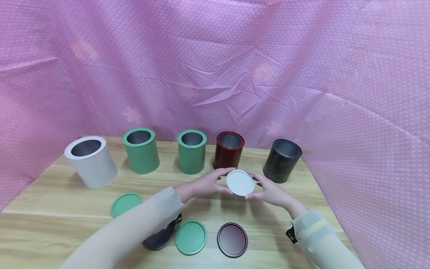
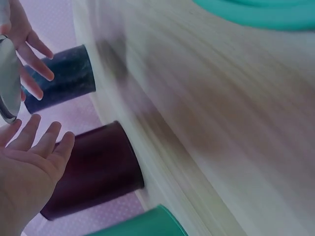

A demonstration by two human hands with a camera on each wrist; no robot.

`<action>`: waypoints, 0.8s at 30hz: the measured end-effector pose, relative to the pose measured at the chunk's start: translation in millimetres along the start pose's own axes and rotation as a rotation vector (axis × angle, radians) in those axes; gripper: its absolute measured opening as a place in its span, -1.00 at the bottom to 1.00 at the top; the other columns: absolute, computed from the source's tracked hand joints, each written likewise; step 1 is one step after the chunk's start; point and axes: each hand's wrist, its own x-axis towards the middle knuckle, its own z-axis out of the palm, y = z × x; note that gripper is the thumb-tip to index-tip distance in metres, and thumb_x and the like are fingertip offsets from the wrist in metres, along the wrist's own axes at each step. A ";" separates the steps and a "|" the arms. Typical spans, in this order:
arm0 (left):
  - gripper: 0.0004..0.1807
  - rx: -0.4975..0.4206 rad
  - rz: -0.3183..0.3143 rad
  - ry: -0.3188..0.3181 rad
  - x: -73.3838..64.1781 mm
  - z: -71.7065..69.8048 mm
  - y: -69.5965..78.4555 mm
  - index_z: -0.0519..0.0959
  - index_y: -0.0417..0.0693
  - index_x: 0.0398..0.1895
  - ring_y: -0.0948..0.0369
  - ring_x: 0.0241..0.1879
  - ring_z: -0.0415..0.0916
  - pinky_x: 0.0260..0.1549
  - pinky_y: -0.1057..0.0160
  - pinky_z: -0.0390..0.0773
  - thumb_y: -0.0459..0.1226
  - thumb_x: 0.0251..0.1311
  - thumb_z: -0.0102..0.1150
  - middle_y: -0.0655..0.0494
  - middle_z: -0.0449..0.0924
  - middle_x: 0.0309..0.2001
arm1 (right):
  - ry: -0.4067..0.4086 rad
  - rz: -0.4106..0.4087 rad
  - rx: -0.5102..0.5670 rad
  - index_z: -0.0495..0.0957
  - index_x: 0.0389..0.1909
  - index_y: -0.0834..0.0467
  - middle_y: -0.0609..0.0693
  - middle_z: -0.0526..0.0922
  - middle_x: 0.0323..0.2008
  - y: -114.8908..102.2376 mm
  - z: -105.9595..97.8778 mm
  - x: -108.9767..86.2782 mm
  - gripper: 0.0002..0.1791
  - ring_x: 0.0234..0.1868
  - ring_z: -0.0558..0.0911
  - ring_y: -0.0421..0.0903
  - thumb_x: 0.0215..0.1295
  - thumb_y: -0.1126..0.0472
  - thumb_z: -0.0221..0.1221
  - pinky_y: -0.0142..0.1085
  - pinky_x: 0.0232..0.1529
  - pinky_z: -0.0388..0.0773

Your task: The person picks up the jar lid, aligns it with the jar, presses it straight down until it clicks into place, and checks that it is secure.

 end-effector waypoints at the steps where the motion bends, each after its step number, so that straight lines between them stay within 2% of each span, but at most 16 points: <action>1: -0.09 -0.007 0.001 0.005 -1.5 -1.7 -0.8 0.22 0.07 0.46 0.19 0.38 0.25 0.36 0.15 0.29 -0.04 0.03 0.43 0.10 0.30 0.40 | 0.001 -0.006 -0.004 0.21 0.36 0.31 0.28 0.38 0.29 -1.4 0.9 1.8 -0.15 0.30 0.34 0.25 0.10 0.16 0.39 0.21 0.28 0.31; 5: -0.08 -0.037 -0.013 0.021 -11.7 -11.3 -3.0 0.20 0.07 0.47 0.17 0.39 0.24 0.36 0.10 0.28 -0.04 0.04 0.42 0.12 0.29 0.41 | 0.003 -0.017 0.013 0.20 0.38 0.31 0.29 0.37 0.30 -8.9 6.2 11.0 -0.14 0.31 0.35 0.26 0.11 0.17 0.38 0.19 0.27 0.33; 9: -0.08 -0.066 -0.039 0.046 -27.8 -22.8 -5.9 0.20 0.02 0.47 0.10 0.40 0.23 0.36 0.00 0.27 -0.06 0.05 0.42 0.06 0.29 0.41 | -0.020 -0.036 0.043 0.19 0.39 0.27 0.26 0.35 0.33 -18.6 13.1 23.4 -0.15 0.33 0.33 0.25 0.13 0.15 0.36 0.17 0.29 0.32; 12: -0.09 -0.090 -0.033 0.071 -39.0 -30.6 -9.1 0.20 -0.01 0.47 0.07 0.38 0.25 0.33 -0.05 0.30 -0.11 0.05 0.43 0.03 0.32 0.39 | -0.039 -0.052 0.072 0.18 0.40 0.26 0.25 0.34 0.34 -26.9 18.1 32.5 -0.14 0.35 0.32 0.24 0.14 0.15 0.36 0.16 0.30 0.31; 16: -0.11 -0.089 -0.015 0.111 -51.3 -39.4 -11.6 0.22 -0.03 0.45 0.06 0.34 0.32 0.28 -0.07 0.36 -0.13 0.05 0.43 0.01 0.37 0.35 | -0.060 -0.066 0.115 0.17 0.42 0.21 0.20 0.33 0.35 -36.2 23.3 42.8 -0.12 0.37 0.31 0.19 0.12 0.16 0.38 0.14 0.33 0.29; 24: -0.14 -0.052 -0.046 0.204 -77.7 -55.3 -11.1 0.28 0.00 0.42 0.04 0.29 0.39 0.21 -0.05 0.44 -0.11 0.03 0.44 0.01 0.41 0.32 | -0.088 -0.107 0.216 0.15 0.43 0.18 0.19 0.33 0.36 -50.7 38.5 63.0 -0.15 0.37 0.31 0.18 0.15 0.23 0.35 0.16 0.36 0.23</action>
